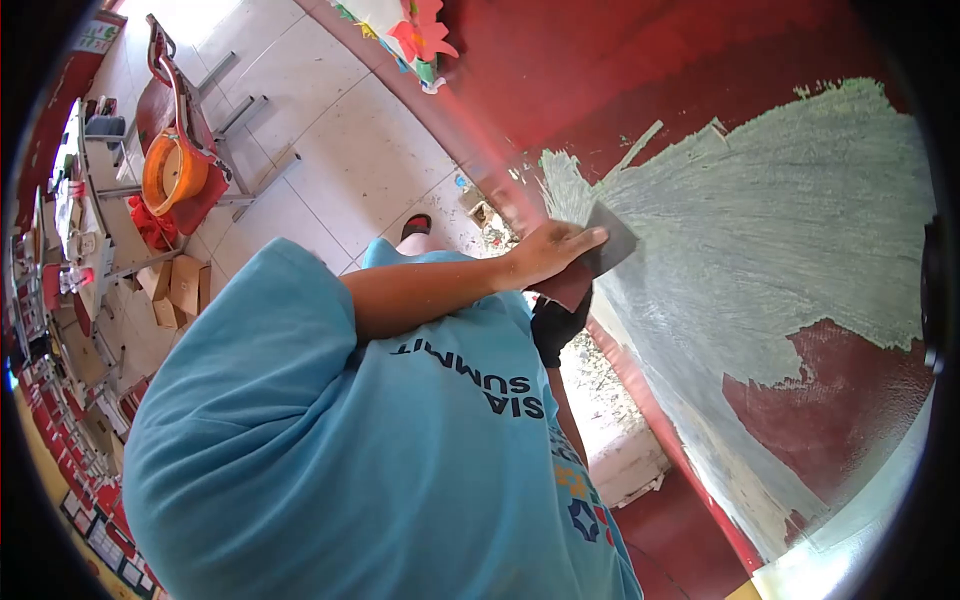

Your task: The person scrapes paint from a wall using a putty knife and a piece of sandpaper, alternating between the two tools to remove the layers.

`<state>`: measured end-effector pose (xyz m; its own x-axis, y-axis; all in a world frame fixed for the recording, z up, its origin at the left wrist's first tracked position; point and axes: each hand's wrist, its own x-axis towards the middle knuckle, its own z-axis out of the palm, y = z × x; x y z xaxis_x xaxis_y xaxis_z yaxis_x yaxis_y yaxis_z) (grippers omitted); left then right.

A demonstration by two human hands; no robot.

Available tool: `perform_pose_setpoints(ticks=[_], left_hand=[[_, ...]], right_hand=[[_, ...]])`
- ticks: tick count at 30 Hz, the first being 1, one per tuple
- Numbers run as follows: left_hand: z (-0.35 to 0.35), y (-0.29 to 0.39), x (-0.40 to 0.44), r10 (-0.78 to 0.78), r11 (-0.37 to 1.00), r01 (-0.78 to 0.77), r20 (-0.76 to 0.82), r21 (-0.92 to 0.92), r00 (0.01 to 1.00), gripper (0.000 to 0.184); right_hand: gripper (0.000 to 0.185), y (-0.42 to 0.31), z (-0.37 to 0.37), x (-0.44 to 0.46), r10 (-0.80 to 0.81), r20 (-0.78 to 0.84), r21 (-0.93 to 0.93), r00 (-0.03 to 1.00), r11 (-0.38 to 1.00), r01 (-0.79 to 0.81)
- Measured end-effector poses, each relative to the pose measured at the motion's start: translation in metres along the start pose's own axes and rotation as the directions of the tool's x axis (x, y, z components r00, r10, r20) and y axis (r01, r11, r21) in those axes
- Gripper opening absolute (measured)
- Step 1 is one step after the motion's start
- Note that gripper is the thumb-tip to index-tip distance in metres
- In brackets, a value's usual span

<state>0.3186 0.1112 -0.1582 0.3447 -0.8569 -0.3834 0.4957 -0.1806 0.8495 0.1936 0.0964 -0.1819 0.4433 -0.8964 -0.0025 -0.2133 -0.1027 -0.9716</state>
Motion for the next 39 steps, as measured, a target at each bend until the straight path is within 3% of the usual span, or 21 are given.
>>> perform_pose_setpoints(ticks=[2, 4, 6, 7, 10, 11, 12, 14, 16, 18, 20, 21, 22, 24, 26, 27, 29, 32, 33, 37, 39], left_hand=[[0.005, 0.046, -0.014, 0.132, 0.991, -0.132, -0.05, 0.018, 0.99, 0.052], [0.004, 0.034, -0.011, 0.128, 0.985, -0.121, 0.047, -0.127, 0.991, 0.051], [0.0, 0.005, -0.002, 0.08, 0.993, -0.076, -0.038, 0.088, 0.996, 0.05], [-0.005, -0.001, -0.001, -0.032, 0.994, 0.031, 0.008, 0.1, 0.999, 0.05], [0.007, 0.011, -0.008, 0.069, 0.993, -0.059, -0.1, 0.098, 0.993, 0.049], [0.01, 0.019, -0.007, 0.083, 0.995, -0.076, -0.104, 0.069, 0.991, 0.048], [0.013, 0.046, -0.015, 0.17, 0.984, -0.166, -0.057, 0.06, 0.984, 0.047], [0.014, 0.043, -0.016, 0.024, 1.0, -0.025, -0.041, -0.014, 0.999, 0.048], [0.004, 0.017, -0.007, 0.012, 0.981, -0.014, 0.009, 0.196, 1.0, 0.053], [0.013, 0.016, -0.008, 0.126, 0.984, -0.123, -0.012, 0.127, 0.992, 0.049], [0.023, 0.052, -0.022, 0.157, 0.983, -0.155, -0.01, 0.099, 0.988, 0.05], [0.028, 0.068, -0.022, 0.19, 0.969, -0.182, -0.035, 0.165, 0.981, 0.05], [0.033, 0.087, -0.029, 0.179, 0.97, -0.173, -0.021, 0.168, 0.984, 0.05], [0.039, 0.123, -0.036, 0.244, 0.968, -0.244, -0.014, -0.059, 0.97, 0.049], [0.035, 0.121, -0.04, 0.292, 0.956, -0.292, -0.019, -0.015, 0.956, 0.048], [0.033, 0.122, -0.045, 0.239, 0.967, -0.239, -0.006, -0.084, 0.971, 0.047], [0.041, 0.123, -0.046, 0.164, 0.971, -0.177, -0.094, -0.159, 0.982, 0.047], [0.032, 0.16, -0.053, 0.229, 0.945, -0.207, 0.06, -0.254, 0.972, 0.044], [0.03, 0.154, -0.052, 0.178, 0.97, -0.174, 0.014, -0.168, 0.984, 0.043], [0.033, 0.145, -0.056, 0.138, 0.98, -0.154, -0.126, -0.128, 0.982, 0.046], [0.024, 0.158, -0.057, 0.155, 0.968, -0.156, -0.021, -0.197, 0.988, 0.046]], right_hand=[[0.04, -0.01, 0.008, 0.0, 0.038, -0.04, 0.126, 0.998, 0.991, -0.033], [0.038, 0.013, 0.004, 0.003, 0.065, -0.001, 0.019, 0.998, 0.998, -0.065], [0.036, 0.024, 0.002, -0.007, 0.101, -0.013, -0.036, 0.995, 0.994, -0.101], [0.036, 0.022, -0.001, -0.01, 0.056, -0.023, -0.149, 0.998, 0.987, -0.059], [0.035, 0.01, -0.005, -0.007, -0.157, -0.035, -0.19, 0.987, 0.971, 0.147], [0.035, 0.006, -0.005, -0.005, 0.027, -0.03, 0.061, 0.999, 0.998, -0.025], [0.036, -0.007, -0.004, -0.002, 0.067, -0.029, 0.134, 0.997, 0.989, -0.063], [0.036, -0.001, -0.004, -0.003, 0.01, -0.029, 0.091, 1.0, 0.996, -0.007], [0.037, 0.011, -0.01, -0.011, -0.01, 0.004, -0.056, 1.0, 0.998, 0.01], [0.038, 0.013, -0.016, -0.014, 0.134, -0.01, 0.106, 0.991, 0.986, -0.132], [0.04, -0.008, -0.02, -0.013, 0.066, -0.019, 0.133, 0.998, 0.989, -0.063], [0.043, -0.039, -0.017, -0.007, -0.114, -0.065, 0.134, 0.991, 0.984, 0.122], [0.046, -0.039, -0.017, -0.001, -0.042, -0.037, 0.281, 0.998, 0.958, 0.051], [0.046, -0.082, -0.01, 0.014, -0.172, -0.004, 0.115, 0.985, 0.979, 0.171], [0.043, -0.09, -0.016, 0.007, -0.162, 0.028, 0.009, 0.986, 0.987, 0.162], [0.036, -0.099, -0.019, -0.001, 0.034, 0.053, 0.105, 0.998, 0.994, -0.039], [0.034, -0.126, -0.015, -0.005, -0.019, 0.058, 0.164, 0.998, 0.986, 0.009], [0.035, -0.151, -0.012, -0.009, -0.034, 0.08, 0.21, 0.996, 0.978, 0.016], [0.035, -0.157, -0.008, -0.003, -0.094, 0.104, 0.212, 0.99, 0.975, 0.07], [0.033, -0.161, 0.0, -0.012, 0.082, 0.094, 0.281, 0.992, 0.954, -0.106], [0.032, -0.177, 0.001, -0.01, 0.074, 0.139, 0.277, 0.988, 0.954, -0.11]])
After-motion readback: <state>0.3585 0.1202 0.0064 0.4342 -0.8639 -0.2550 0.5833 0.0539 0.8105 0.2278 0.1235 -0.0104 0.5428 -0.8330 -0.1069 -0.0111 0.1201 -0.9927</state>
